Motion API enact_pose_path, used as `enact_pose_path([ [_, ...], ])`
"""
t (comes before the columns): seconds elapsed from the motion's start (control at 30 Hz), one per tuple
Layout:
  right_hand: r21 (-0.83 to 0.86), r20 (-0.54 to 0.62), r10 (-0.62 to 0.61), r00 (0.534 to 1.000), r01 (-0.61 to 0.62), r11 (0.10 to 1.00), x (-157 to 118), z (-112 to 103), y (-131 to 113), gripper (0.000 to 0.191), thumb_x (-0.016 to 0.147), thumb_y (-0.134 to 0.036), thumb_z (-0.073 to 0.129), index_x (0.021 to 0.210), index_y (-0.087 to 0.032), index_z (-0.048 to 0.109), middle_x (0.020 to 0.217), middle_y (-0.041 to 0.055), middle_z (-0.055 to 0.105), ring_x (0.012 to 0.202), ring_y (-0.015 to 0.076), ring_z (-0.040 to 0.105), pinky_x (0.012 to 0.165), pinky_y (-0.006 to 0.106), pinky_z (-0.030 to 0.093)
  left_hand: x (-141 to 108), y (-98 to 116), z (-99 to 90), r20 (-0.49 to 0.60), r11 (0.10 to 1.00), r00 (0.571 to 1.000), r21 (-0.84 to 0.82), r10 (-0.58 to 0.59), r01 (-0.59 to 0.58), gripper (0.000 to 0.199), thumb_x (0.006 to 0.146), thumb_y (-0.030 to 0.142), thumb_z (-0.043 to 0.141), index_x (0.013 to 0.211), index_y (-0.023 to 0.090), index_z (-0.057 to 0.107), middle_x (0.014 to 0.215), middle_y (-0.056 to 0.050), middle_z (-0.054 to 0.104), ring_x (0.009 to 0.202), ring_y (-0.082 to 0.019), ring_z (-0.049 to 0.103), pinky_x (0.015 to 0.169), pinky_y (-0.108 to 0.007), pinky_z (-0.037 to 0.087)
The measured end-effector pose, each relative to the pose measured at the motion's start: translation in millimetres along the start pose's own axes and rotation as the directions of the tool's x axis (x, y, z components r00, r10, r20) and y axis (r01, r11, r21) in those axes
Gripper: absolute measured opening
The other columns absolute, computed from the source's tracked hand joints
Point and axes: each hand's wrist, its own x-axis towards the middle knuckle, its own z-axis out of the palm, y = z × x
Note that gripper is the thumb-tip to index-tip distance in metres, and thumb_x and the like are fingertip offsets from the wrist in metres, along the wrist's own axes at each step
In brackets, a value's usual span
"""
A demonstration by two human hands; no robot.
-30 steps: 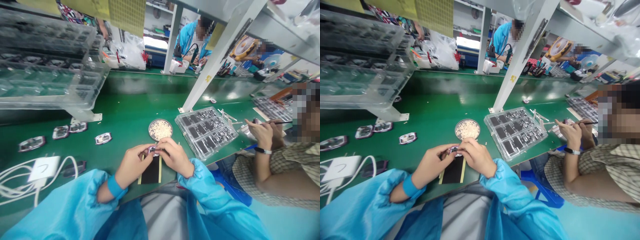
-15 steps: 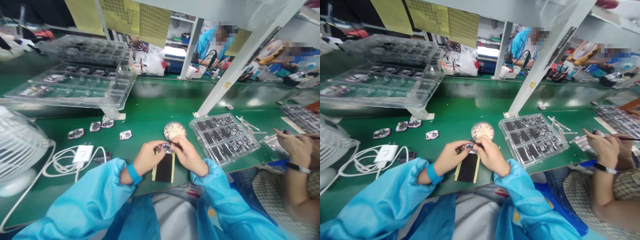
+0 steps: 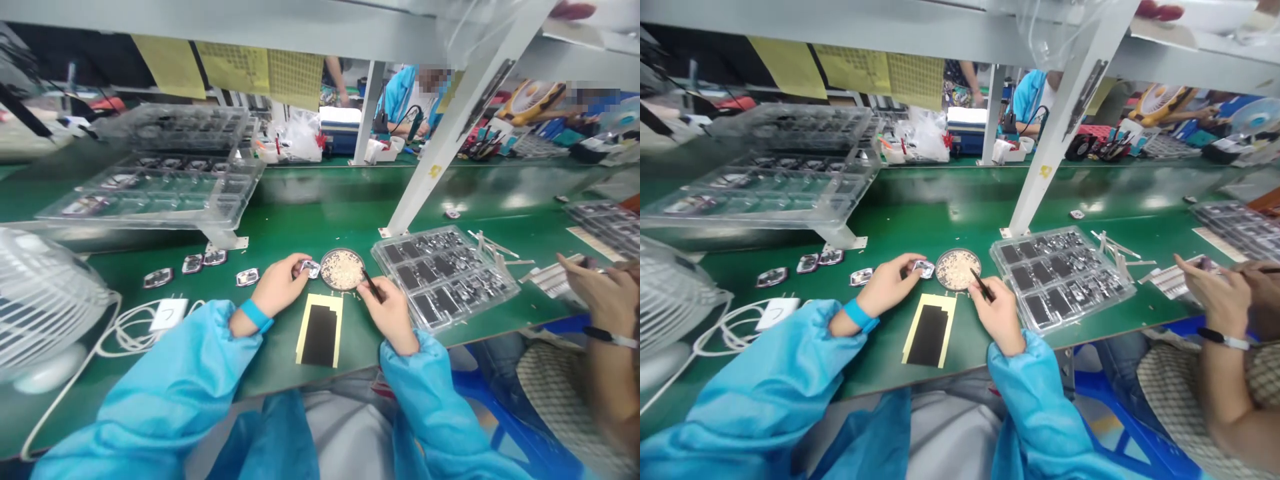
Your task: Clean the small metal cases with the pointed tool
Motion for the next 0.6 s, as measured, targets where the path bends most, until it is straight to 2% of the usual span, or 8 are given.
enact_pose_path([
  [0.1, 0.051, 0.006, 0.051, 0.999, -0.051, 0.997, -5, 1, 5, 0.015, 0.089, -0.035, 0.07, 0.086, -0.02, 0.068, 0.085, 0.0028, 0.067, 0.076, 0.0182, 0.063, 0.066, 0.029, 0.047, 37, -9, -8.3, -0.015, 0.997, 0.999, 0.066, -0.039, 0.04, 0.03, 0.087, 0.028, 0.059, 0.115, 0.023, 0.069, 0.087, -0.001, 0.073, 0.079, -0.02, 0.068, 0.075, -0.028, 0.05],
  [0.2, 0.066, 0.043, 0.031, 0.999, -0.034, 0.997, -5, 0, 4, 0.017, 0.091, -0.036, 0.067, 0.087, -0.019, 0.069, 0.084, 0.0031, 0.068, 0.076, 0.0179, 0.063, 0.067, 0.028, 0.047, 77, -20, -16.9, -0.038, 0.985, 0.994, 0.135, -0.105, 0.11, 0.03, 0.09, 0.031, 0.055, 0.113, 0.018, 0.069, 0.094, -0.008, 0.075, 0.088, -0.024, 0.07, 0.079, -0.031, 0.051],
  [0.3, 0.061, 0.076, -0.023, 0.997, 0.018, 0.998, -5, -3, 1, 0.023, 0.096, -0.037, 0.062, 0.086, -0.018, 0.071, 0.081, 0.0036, 0.068, 0.076, 0.018, 0.062, 0.07, 0.029, 0.047, 94, -25, -21.9, -0.062, 0.967, 0.989, 0.211, -0.135, 0.145, 0.041, 0.09, 0.04, 0.058, 0.12, 0.014, 0.067, 0.109, -0.016, 0.073, 0.108, -0.032, 0.066, 0.095, -0.04, 0.047],
  [0.37, 0.074, 0.053, -0.018, 0.998, 0.015, 0.997, -6, -6, 1, 0.023, 0.095, -0.038, 0.062, 0.088, -0.018, 0.072, 0.082, 0.0042, 0.069, 0.075, 0.0181, 0.062, 0.069, 0.03, 0.048, 86, -24, -22.6, -0.053, 0.96, 0.991, 0.247, -0.121, 0.131, 0.051, 0.088, 0.045, 0.06, 0.127, 0.012, 0.063, 0.123, -0.02, 0.068, 0.12, -0.036, 0.059, 0.104, -0.047, 0.041],
  [0.43, 0.117, 0.036, 0.008, 0.999, -0.012, 0.993, -9, -8, 3, 0.023, 0.094, -0.039, 0.064, 0.092, -0.018, 0.073, 0.085, 0.0053, 0.07, 0.076, 0.0186, 0.064, 0.068, 0.03, 0.049, 63, -22, -23.4, -0.008, 0.962, 0.996, 0.259, -0.091, 0.09, 0.056, 0.087, 0.049, 0.062, 0.131, 0.013, 0.062, 0.133, -0.019, 0.064, 0.127, -0.036, 0.054, 0.108, -0.048, 0.038],
  [0.53, 0.192, 0.057, 0.055, 0.997, -0.065, 0.979, -13, -12, 9, 0.026, 0.094, -0.041, 0.062, 0.099, -0.018, 0.073, 0.089, 0.0065, 0.071, 0.075, 0.0191, 0.066, 0.069, 0.031, 0.053, 19, -19, -29.9, 0.065, 0.971, 0.997, 0.238, -0.048, 0.032, 0.052, 0.086, 0.05, 0.063, 0.127, 0.018, 0.066, 0.132, -0.013, 0.067, 0.125, -0.031, 0.057, 0.108, -0.043, 0.041],
  [0.6, 0.207, 0.061, 0.09, 0.994, -0.101, 0.973, -15, -13, 14, 0.027, 0.094, -0.042, 0.062, 0.1, -0.019, 0.073, 0.09, 0.0068, 0.072, 0.077, 0.02, 0.067, 0.073, 0.033, 0.055, -10, -18, -38.6, 0.064, 0.976, 0.997, 0.215, -0.032, 0.018, 0.045, 0.089, 0.047, 0.062, 0.124, 0.02, 0.069, 0.128, -0.009, 0.069, 0.123, -0.028, 0.059, 0.107, -0.04, 0.043],
])
